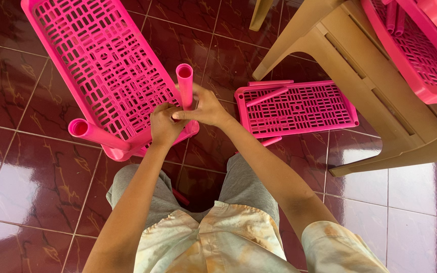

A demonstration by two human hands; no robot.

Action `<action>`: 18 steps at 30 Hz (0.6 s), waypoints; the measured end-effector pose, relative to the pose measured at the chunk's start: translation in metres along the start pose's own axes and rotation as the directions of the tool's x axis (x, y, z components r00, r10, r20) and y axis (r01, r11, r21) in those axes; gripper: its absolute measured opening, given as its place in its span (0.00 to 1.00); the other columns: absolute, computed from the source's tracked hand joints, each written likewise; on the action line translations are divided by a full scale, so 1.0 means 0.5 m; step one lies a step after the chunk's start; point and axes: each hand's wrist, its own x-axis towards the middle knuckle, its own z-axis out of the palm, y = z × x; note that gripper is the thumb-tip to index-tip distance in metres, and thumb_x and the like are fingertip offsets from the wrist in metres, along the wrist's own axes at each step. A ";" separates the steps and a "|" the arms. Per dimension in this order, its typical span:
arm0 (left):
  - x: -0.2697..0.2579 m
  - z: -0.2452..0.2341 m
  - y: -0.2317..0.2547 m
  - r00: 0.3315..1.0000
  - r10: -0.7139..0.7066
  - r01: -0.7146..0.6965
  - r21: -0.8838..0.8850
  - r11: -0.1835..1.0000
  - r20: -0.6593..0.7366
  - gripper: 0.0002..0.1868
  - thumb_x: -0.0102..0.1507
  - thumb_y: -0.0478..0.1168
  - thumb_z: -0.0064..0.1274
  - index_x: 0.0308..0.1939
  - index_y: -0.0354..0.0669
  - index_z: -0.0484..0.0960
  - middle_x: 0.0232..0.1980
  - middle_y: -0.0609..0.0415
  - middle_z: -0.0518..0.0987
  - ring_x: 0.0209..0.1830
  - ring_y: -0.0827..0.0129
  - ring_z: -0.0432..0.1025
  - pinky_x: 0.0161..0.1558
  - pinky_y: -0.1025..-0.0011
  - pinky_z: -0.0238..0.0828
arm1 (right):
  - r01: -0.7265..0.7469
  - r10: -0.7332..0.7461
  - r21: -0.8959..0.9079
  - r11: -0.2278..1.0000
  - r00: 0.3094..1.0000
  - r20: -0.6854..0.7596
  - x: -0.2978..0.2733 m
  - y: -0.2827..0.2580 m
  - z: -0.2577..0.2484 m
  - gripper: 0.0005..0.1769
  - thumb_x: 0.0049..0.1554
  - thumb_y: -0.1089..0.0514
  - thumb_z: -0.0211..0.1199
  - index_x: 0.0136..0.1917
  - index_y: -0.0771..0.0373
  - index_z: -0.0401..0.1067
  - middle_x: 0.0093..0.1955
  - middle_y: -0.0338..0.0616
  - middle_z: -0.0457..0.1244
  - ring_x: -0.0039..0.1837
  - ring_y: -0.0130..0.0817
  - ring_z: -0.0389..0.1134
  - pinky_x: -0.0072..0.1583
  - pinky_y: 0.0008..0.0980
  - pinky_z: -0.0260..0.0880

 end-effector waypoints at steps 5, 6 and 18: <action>0.002 -0.009 0.012 0.998 0.052 -0.052 -0.020 0.998 -0.037 0.16 0.48 0.43 0.77 0.31 0.39 0.86 0.36 0.48 0.82 0.36 0.54 0.76 0.42 0.57 0.73 | -0.130 0.061 0.540 0.831 0.988 0.145 0.034 0.047 0.028 0.18 0.54 0.52 0.77 0.50 0.64 0.76 0.46 0.40 0.69 0.48 0.25 0.70 0.50 0.29 0.72; 0.001 -0.009 0.011 0.999 0.048 -0.049 -0.040 0.998 -0.023 0.16 0.48 0.42 0.76 0.32 0.38 0.86 0.37 0.48 0.82 0.37 0.54 0.77 0.43 0.58 0.73 | -0.173 0.132 0.530 0.830 0.985 0.115 0.036 0.060 0.044 0.16 0.56 0.52 0.75 0.44 0.63 0.73 0.40 0.38 0.66 0.42 0.24 0.67 0.45 0.27 0.68; -0.023 0.045 -0.051 0.995 0.038 -0.034 0.045 0.998 -0.093 0.09 0.50 0.31 0.67 0.34 0.37 0.87 0.37 0.48 0.81 0.39 0.53 0.75 0.43 0.59 0.74 | -0.136 0.214 0.167 0.977 0.696 -0.686 0.045 0.108 0.183 0.27 0.63 0.52 0.67 0.26 0.59 0.62 0.23 0.29 0.54 0.28 0.16 0.52 0.31 0.26 0.51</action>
